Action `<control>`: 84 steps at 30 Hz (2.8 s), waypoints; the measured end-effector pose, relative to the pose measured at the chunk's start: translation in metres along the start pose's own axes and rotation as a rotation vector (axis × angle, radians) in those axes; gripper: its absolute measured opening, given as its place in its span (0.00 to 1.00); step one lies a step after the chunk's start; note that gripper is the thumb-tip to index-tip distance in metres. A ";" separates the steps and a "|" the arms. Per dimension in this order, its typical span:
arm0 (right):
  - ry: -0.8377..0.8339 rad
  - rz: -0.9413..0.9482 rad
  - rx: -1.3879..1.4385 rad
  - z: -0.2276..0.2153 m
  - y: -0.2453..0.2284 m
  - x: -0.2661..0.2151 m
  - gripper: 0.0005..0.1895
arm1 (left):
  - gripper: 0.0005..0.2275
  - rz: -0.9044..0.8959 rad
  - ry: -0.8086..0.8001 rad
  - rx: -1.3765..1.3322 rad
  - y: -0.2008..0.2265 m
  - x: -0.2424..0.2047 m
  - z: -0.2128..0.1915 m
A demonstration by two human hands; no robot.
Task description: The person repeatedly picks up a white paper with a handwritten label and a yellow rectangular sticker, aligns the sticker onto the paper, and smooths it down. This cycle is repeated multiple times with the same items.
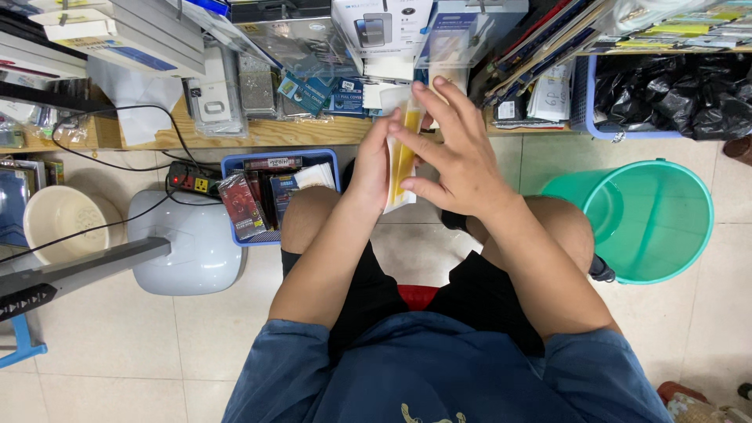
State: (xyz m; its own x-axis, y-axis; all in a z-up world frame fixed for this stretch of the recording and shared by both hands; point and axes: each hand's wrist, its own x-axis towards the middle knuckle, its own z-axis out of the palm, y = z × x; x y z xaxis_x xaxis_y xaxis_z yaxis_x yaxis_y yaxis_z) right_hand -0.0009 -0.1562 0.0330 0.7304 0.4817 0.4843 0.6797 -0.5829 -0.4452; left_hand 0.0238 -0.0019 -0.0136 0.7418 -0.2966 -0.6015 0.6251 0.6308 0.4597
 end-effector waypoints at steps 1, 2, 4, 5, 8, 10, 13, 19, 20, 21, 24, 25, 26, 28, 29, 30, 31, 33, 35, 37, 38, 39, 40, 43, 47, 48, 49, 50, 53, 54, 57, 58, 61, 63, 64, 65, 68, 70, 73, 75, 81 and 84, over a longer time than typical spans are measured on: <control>-0.035 0.001 -0.003 0.001 -0.003 -0.001 0.34 | 0.14 0.063 -0.064 -0.059 0.008 -0.007 0.006; -0.067 -0.001 -0.008 0.003 -0.004 -0.002 0.34 | 0.12 0.129 -0.132 -0.115 0.017 -0.013 0.012; -0.076 -0.028 -0.008 0.005 -0.009 -0.002 0.32 | 0.12 0.132 -0.137 -0.043 0.024 -0.012 0.008; -0.086 -0.053 -0.009 0.007 -0.011 -0.003 0.31 | 0.13 0.130 -0.143 0.027 0.027 -0.012 0.005; -0.064 -0.101 -0.018 0.007 -0.018 0.000 0.29 | 0.12 0.185 -0.110 0.043 0.034 -0.010 0.003; -0.091 -0.121 -0.005 0.009 -0.020 -0.002 0.29 | 0.15 0.168 -0.094 -0.022 0.038 -0.007 0.000; -0.112 -0.160 0.026 0.013 -0.023 -0.003 0.28 | 0.21 0.078 -0.102 -0.157 0.050 -0.011 0.001; -0.064 -0.181 0.130 0.013 -0.024 -0.003 0.25 | 0.26 0.154 -0.218 -0.230 0.046 0.000 -0.015; -0.034 -0.166 0.146 0.012 -0.024 -0.003 0.26 | 0.27 0.158 -0.340 -0.264 0.044 0.001 -0.017; -0.037 -0.166 0.148 0.012 -0.025 -0.003 0.26 | 0.27 0.159 -0.338 -0.267 0.042 0.003 -0.020; -0.060 -0.146 0.046 0.013 -0.027 -0.002 0.27 | 0.31 0.144 -0.413 -0.293 0.037 0.012 -0.027; -0.076 -0.145 0.026 0.016 -0.028 -0.003 0.28 | 0.32 0.111 -0.496 -0.325 0.036 0.014 -0.029; -0.092 -0.145 0.006 0.018 -0.028 -0.004 0.29 | 0.32 0.079 -0.580 -0.356 0.035 0.017 -0.032; -0.069 -0.155 -0.015 0.017 -0.027 -0.002 0.29 | 0.31 0.113 -0.551 -0.358 0.031 0.021 -0.037; -0.044 -0.164 -0.036 0.016 -0.027 -0.002 0.29 | 0.30 0.145 -0.521 -0.359 0.029 0.023 -0.040; -0.046 -0.167 -0.034 0.015 -0.026 -0.003 0.29 | 0.30 0.148 -0.520 -0.361 0.032 0.021 -0.038; -0.038 -0.167 -0.042 0.014 -0.025 -0.004 0.29 | 0.30 0.106 -0.595 -0.389 0.036 0.018 -0.036; -0.031 -0.169 -0.048 0.011 -0.022 -0.005 0.30 | 0.31 0.067 -0.670 -0.416 0.039 0.018 -0.040; -0.040 -0.122 -0.075 0.007 -0.019 -0.007 0.30 | 0.33 -0.029 -0.698 -0.438 0.039 0.024 -0.050; -0.014 -0.122 -0.088 0.006 -0.016 -0.009 0.29 | 0.34 0.007 -0.657 -0.458 0.039 0.027 -0.052; 0.011 -0.120 -0.099 0.006 -0.014 -0.010 0.28 | 0.35 0.041 -0.615 -0.478 0.039 0.029 -0.053; 0.010 -0.120 -0.098 0.004 -0.013 -0.009 0.28 | 0.35 0.041 -0.614 -0.478 0.041 0.027 -0.051; 0.028 -0.129 -0.096 0.003 -0.013 -0.009 0.28 | 0.35 0.057 -0.625 -0.469 0.042 0.025 -0.049; 0.055 -0.146 -0.084 0.000 -0.010 -0.009 0.28 | 0.34 0.095 -0.591 -0.436 0.045 0.019 -0.042; 0.138 -0.145 0.006 -0.003 -0.010 -0.008 0.31 | 0.33 0.153 -0.440 -0.270 0.053 0.000 -0.021; 0.140 -0.144 0.004 -0.003 -0.009 -0.007 0.31 | 0.33 0.152 -0.442 -0.268 0.050 -0.005 -0.017; 0.191 -0.108 -0.010 -0.003 -0.009 -0.006 0.32 | 0.33 0.232 -0.469 -0.139 0.048 -0.010 -0.013; 0.243 -0.072 -0.026 -0.004 -0.009 -0.006 0.33 | 0.33 0.311 -0.496 -0.009 0.046 -0.014 -0.009; 0.239 0.017 -0.034 -0.002 -0.001 -0.013 0.34 | 0.31 0.376 -0.544 0.166 0.024 -0.007 -0.021; 0.239 0.024 -0.040 0.000 -0.001 -0.015 0.34 | 0.31 0.369 -0.549 0.165 0.024 -0.010 -0.017; 0.231 0.033 -0.039 0.003 0.002 -0.019 0.35 | 0.27 0.401 -0.699 0.313 0.023 -0.016 -0.008; 0.226 0.026 -0.032 0.004 0.002 -0.019 0.34 | 0.27 0.385 -0.739 0.283 0.023 -0.016 -0.007; 0.234 0.016 -0.022 0.004 0.002 -0.019 0.33 | 0.28 0.379 -0.776 0.270 0.023 -0.016 -0.007; 0.247 0.008 -0.019 0.002 0.002 -0.017 0.32 | 0.29 0.394 -0.775 0.290 0.025 -0.017 -0.006; 0.256 0.012 -0.016 0.000 0.001 -0.016 0.31 | 0.29 0.432 -0.768 0.324 0.027 -0.019 -0.005; 0.264 0.017 -0.013 -0.002 0.000 -0.016 0.31 | 0.30 0.470 -0.760 0.358 0.028 -0.020 -0.004; 0.301 0.037 0.006 -0.003 0.001 -0.016 0.31 | 0.29 0.476 -0.781 0.339 0.029 -0.020 -0.006; 0.323 0.046 -0.004 -0.004 0.004 -0.015 0.31 | 0.30 0.490 -0.787 0.356 0.033 -0.025 -0.003; 0.361 0.053 -0.021 -0.007 0.006 -0.012 0.32 | 0.30 0.522 -0.786 0.386 0.036 -0.025 -0.002; 0.376 0.052 -0.025 -0.008 0.005 -0.011 0.32 | 0.30 0.539 -0.777 0.399 0.036 -0.026 -0.003; 0.387 0.112 0.036 -0.013 -0.003 -0.003 0.31 | 0.28 0.535 -0.788 0.419 0.032 -0.023 -0.002; 0.415 0.158 0.207 -0.003 0.003 -0.005 0.33 | 0.29 0.618 -0.622 0.597 0.028 -0.025 0.003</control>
State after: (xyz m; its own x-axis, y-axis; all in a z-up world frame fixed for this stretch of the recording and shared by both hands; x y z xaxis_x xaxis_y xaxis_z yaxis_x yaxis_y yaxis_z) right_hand -0.0030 -0.1628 0.0316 0.7658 0.0716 0.6391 0.5923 -0.4656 -0.6576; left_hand 0.0238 0.0211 0.0165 0.8599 -0.4657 0.2090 -0.0104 0.3934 0.9193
